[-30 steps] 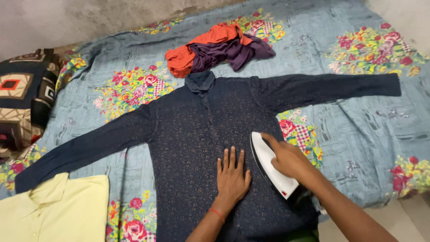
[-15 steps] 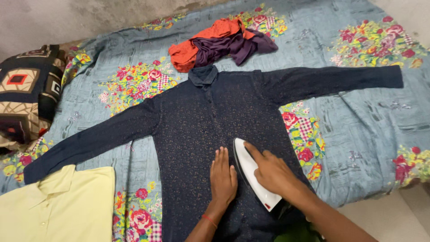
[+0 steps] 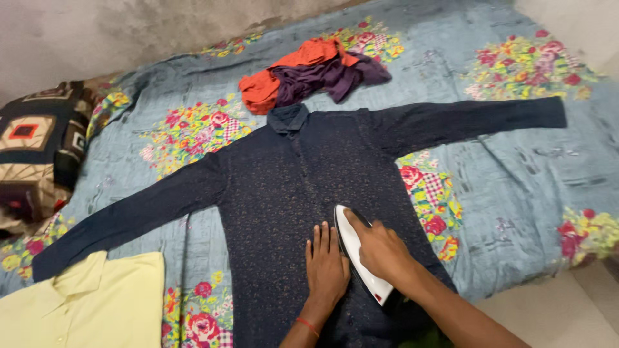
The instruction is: The person irons a dark blue patterned shirt laid out on a bed, smoothing the fabric and moving the iron across the body and sleeves. After finishing, the person folds the shirt and places it on a stack, then picks up a purple shirt to begin ironing.
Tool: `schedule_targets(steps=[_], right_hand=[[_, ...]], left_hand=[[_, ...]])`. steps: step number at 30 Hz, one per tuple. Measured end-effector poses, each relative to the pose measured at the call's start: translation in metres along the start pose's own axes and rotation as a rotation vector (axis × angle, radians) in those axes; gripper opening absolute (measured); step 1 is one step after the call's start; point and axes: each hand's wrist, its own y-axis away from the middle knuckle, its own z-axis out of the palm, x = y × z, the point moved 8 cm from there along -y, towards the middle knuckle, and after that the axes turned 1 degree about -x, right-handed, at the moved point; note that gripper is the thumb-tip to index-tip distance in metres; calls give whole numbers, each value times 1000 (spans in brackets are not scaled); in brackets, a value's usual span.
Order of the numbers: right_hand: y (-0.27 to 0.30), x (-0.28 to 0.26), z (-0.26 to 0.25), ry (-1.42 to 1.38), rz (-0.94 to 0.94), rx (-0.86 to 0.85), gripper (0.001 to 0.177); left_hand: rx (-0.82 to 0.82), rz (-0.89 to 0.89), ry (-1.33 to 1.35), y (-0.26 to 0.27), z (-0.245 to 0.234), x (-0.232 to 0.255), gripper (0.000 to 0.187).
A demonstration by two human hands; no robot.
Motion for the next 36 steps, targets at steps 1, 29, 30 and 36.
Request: schedule_targets(steps=[1, 29, 30, 36], right_hand=[[10, 8, 1, 15, 20, -1, 90], [14, 110, -51, 81, 123, 162, 88], [24, 114, -48, 80, 131, 155, 90], [66, 145, -42, 12, 203, 136, 91]], left_hand=[[10, 12, -14, 3, 2, 5, 63], [-61, 50, -35, 1, 20, 64, 74], [-61, 51, -32, 2, 20, 64, 74], [-85, 45, -19, 4, 21, 67, 73]])
